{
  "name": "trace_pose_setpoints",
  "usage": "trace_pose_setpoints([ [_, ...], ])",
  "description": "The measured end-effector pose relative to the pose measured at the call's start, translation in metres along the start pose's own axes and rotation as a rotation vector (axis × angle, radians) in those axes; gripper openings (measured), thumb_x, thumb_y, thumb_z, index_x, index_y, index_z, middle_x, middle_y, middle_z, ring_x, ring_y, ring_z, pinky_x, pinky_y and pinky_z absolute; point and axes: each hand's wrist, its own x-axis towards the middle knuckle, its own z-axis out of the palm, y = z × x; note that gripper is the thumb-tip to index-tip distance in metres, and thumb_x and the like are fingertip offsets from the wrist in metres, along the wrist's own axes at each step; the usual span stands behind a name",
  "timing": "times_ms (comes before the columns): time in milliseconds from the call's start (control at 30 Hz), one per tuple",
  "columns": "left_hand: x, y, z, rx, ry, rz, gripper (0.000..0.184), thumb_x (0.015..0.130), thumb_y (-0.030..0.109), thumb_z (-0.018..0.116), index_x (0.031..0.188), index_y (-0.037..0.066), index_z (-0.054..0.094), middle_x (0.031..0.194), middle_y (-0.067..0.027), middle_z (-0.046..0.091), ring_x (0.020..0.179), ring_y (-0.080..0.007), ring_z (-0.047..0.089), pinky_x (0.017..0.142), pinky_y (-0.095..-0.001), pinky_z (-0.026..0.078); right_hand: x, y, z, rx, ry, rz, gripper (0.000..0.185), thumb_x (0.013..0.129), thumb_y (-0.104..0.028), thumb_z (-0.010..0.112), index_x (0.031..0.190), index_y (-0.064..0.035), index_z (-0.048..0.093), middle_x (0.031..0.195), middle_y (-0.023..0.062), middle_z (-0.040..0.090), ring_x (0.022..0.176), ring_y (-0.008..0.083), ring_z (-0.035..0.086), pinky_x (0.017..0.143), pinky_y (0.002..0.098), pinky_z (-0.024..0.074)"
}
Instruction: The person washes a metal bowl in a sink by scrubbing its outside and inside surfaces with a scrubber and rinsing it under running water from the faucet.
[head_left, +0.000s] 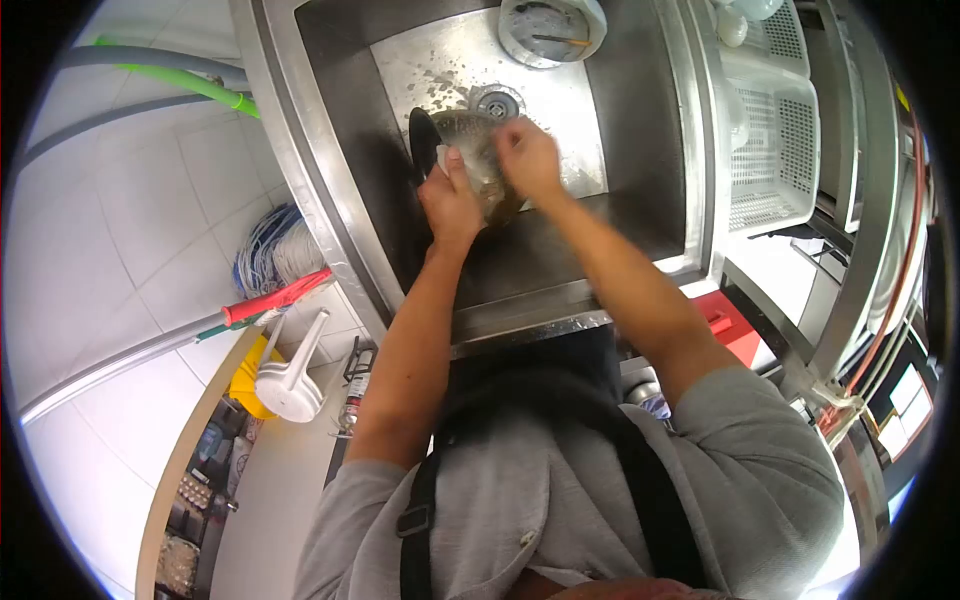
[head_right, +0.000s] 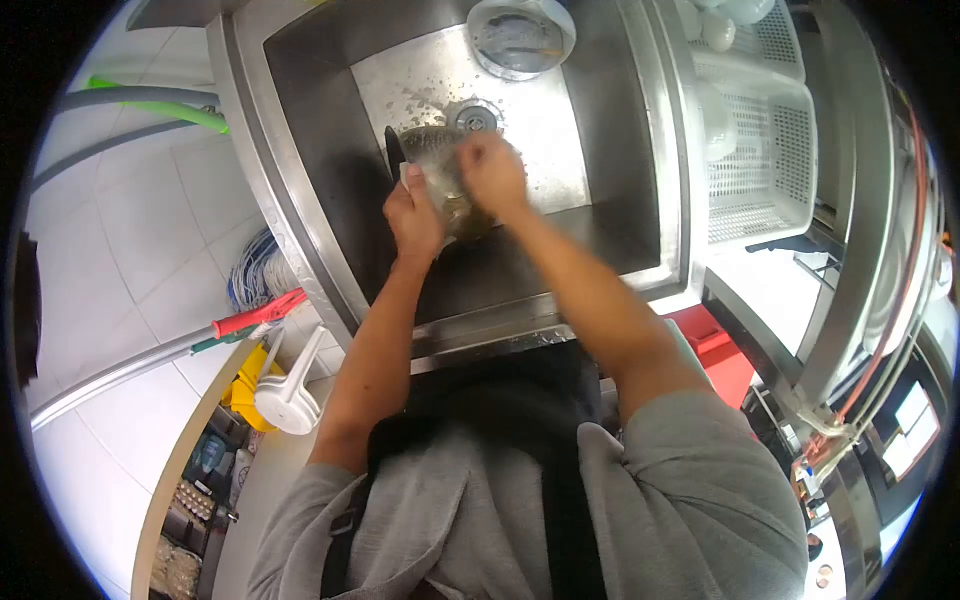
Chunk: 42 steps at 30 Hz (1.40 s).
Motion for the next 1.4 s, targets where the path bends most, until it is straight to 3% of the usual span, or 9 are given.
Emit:
trace_pose_setpoints([
  [167,0.046,0.000,0.005,0.106,-0.148,-0.194,0.057,0.107,0.042,0.043,0.095,-0.008,0.067,0.076,-0.0176,0.066,0.068,-0.0284,0.061,0.069,-0.0438,0.049,0.142,0.078,0.074,-0.794,-0.642,-0.287,0.033,0.086,-0.030,0.057,0.093,-0.0056,0.078,0.098,0.0196,0.074,0.095,0.0362,0.071,0.087,0.0448,0.0559],
  [300,0.095,-0.010,0.034,0.068,-0.252,-0.341,0.057,0.103,0.042,0.049,0.105,-0.012,0.065,0.102,-0.0336,0.068,0.092,-0.0476,0.066,0.083,-0.0500,0.050,0.128,0.010,0.061,-0.527,-0.787,-0.137,0.038,0.087,-0.034,0.057,0.101,-0.0047,0.077,0.114,0.0240,0.070,0.107,0.0383,0.069,0.095,0.0460,0.0536],
  [367,0.081,0.011,0.024,-0.061,-0.290,-0.535,0.056,0.102,0.041,0.051,0.107,-0.012,0.065,0.108,-0.0348,0.067,0.096,-0.0491,0.066,0.087,-0.0516,0.049,0.117,0.000,0.061,-0.532,-0.677,0.068,0.039,0.089,-0.034,0.058,0.106,-0.0045,0.076,0.120,0.0225,0.069,0.112,0.0383,0.067,0.098,0.0457,0.0526],
  [433,0.018,0.008,0.010,0.211,-0.263,-0.218,0.050,0.105,0.037,0.045,0.114,-0.010,0.061,0.106,-0.0357,0.066,0.099,-0.0509,0.065,0.087,-0.0542,0.049,0.107,-0.005,0.060,-0.457,-0.590,0.187,0.040,0.088,-0.035,0.060,0.109,-0.0048,0.075,0.121,0.0224,0.069,0.114,0.0379,0.066,0.099,0.0454,0.0523],
  [600,-0.038,0.006,-0.017,0.165,-0.262,0.034,0.045,0.109,0.031,0.039,0.102,-0.007,0.062,0.085,-0.0318,0.066,0.086,-0.0522,0.064,0.076,-0.0540,0.049,-0.024,-0.045,-0.011,-0.212,-0.077,-0.235,0.025,0.091,-0.029,0.062,0.096,-0.0070,0.070,0.090,0.0196,0.070,0.088,0.0414,0.067,0.083,0.0528,0.0527],
  [800,-0.039,-0.018,-0.008,0.167,-0.121,0.220,0.051,0.108,0.036,0.039,0.087,-0.005,0.062,0.071,-0.0274,0.063,0.070,-0.0504,0.063,0.063,-0.0543,0.048,0.098,0.013,0.057,-0.444,-0.427,-0.103,0.031,0.092,-0.031,0.056,0.088,-0.0039,0.071,0.089,0.0183,0.070,0.087,0.0413,0.067,0.079,0.0516,0.0547],
  [1067,-0.035,-0.013,-0.014,0.070,-0.223,0.114,0.050,0.108,0.033,0.040,0.087,-0.006,0.062,0.075,-0.0299,0.063,0.075,-0.0513,0.063,0.066,-0.0534,0.048,-0.013,-0.037,-0.013,-0.149,-0.109,-0.093,0.035,0.094,-0.035,0.057,0.087,-0.0042,0.071,0.094,0.0220,0.071,0.090,0.0427,0.068,0.081,0.0509,0.0537],
  [1200,-0.035,-0.008,-0.009,0.013,-0.164,0.125,0.048,0.108,0.032,0.040,0.085,-0.005,0.061,0.073,-0.0290,0.061,0.073,-0.0517,0.062,0.065,-0.0538,0.047,0.120,0.042,0.096,-0.526,-0.515,0.082,0.028,0.088,-0.027,0.058,0.095,-0.0055,0.075,0.106,0.0225,0.072,0.102,0.0398,0.069,0.089,0.0479,0.0558],
  [1400,-0.037,-0.012,-0.011,0.051,-0.174,0.166,0.047,0.108,0.032,0.041,0.085,-0.005,0.060,0.072,-0.0283,0.060,0.072,-0.0510,0.062,0.065,-0.0530,0.046,0.014,-0.054,-0.005,-0.209,-0.241,-0.106,0.035,0.094,-0.036,0.056,0.091,-0.0064,0.074,0.095,0.0214,0.071,0.092,0.0399,0.068,0.081,0.0447,0.0539],
])
